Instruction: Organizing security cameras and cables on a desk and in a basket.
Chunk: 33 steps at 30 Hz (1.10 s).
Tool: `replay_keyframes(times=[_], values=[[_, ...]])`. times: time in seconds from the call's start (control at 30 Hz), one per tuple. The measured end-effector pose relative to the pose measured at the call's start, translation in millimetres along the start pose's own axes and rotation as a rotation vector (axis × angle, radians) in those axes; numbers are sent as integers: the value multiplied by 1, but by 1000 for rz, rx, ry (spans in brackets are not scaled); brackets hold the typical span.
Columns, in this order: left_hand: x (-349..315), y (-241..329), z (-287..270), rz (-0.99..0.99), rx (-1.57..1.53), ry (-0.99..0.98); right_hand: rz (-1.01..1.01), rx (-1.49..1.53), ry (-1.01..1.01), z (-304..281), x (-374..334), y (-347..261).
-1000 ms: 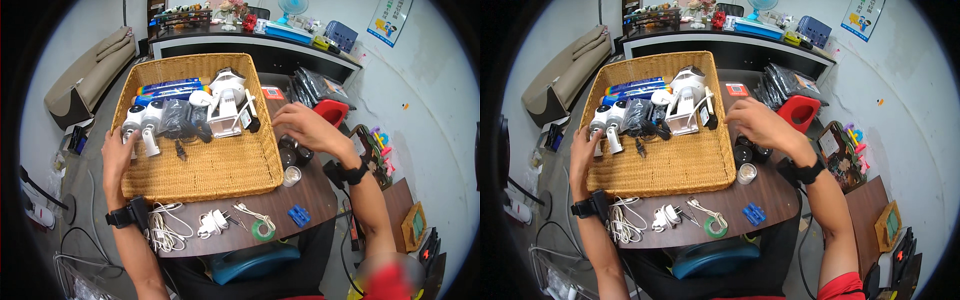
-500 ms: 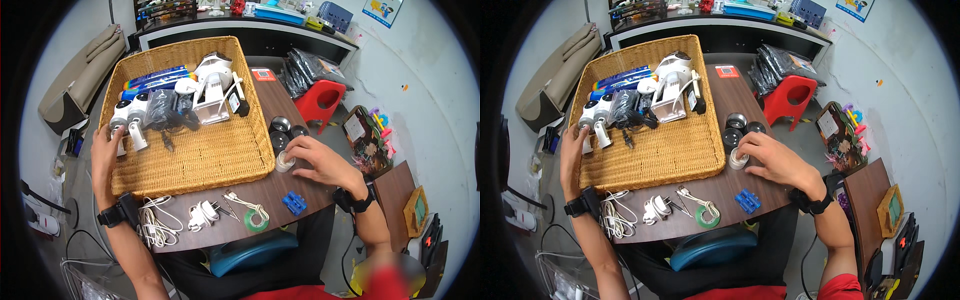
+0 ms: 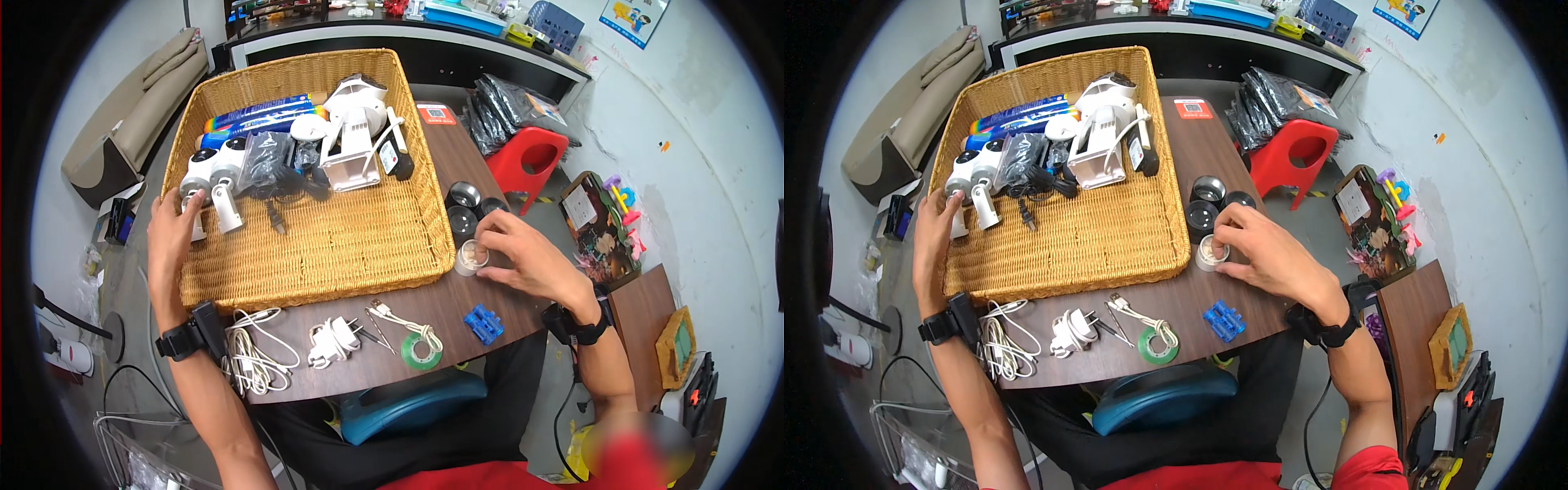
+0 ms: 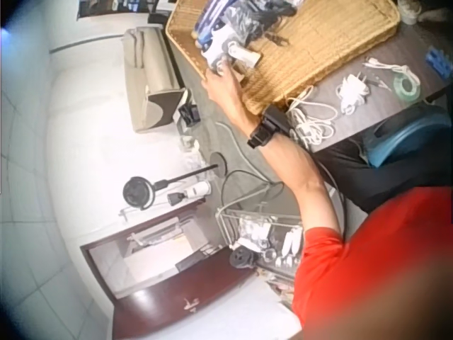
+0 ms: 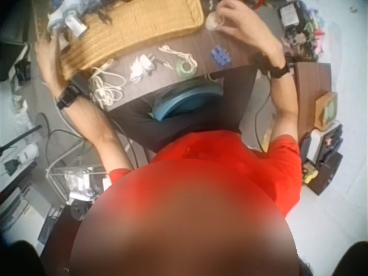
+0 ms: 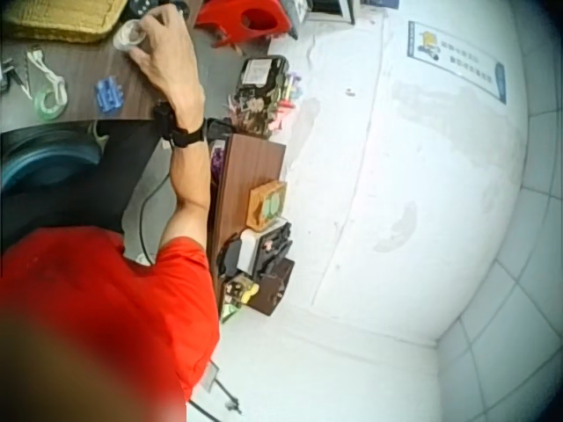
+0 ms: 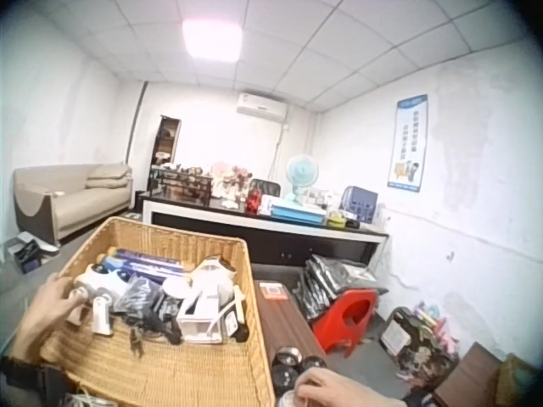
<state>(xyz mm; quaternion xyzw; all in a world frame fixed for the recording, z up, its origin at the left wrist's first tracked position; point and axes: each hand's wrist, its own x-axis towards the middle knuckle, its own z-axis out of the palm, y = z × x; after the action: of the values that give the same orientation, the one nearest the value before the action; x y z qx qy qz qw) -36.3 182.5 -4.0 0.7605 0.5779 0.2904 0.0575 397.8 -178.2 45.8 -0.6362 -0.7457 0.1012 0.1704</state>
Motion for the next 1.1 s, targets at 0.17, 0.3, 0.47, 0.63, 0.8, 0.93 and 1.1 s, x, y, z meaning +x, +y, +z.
replay_keyframes(times=[0.17,0.3,0.47,0.63,0.8,0.93,1.1], values=[[4,-5,3,19,29,23,-12,156,-140,-7,-14,-5],[0,7,0,2,9,-4,-50,168,-267,3,-29,-21],[-6,8,-2,-5,12,20,-16,83,-369,4,-28,-27],[-4,10,-4,-10,14,30,-89,139,-278,-2,-26,-20],[-6,20,-2,-27,25,31,-168,34,-186,3,-41,0],[-8,13,-2,-16,65,46,-230,-55,-98,3,-3,14],[-9,22,-3,-46,88,9,-267,-196,41,-12,110,18]])
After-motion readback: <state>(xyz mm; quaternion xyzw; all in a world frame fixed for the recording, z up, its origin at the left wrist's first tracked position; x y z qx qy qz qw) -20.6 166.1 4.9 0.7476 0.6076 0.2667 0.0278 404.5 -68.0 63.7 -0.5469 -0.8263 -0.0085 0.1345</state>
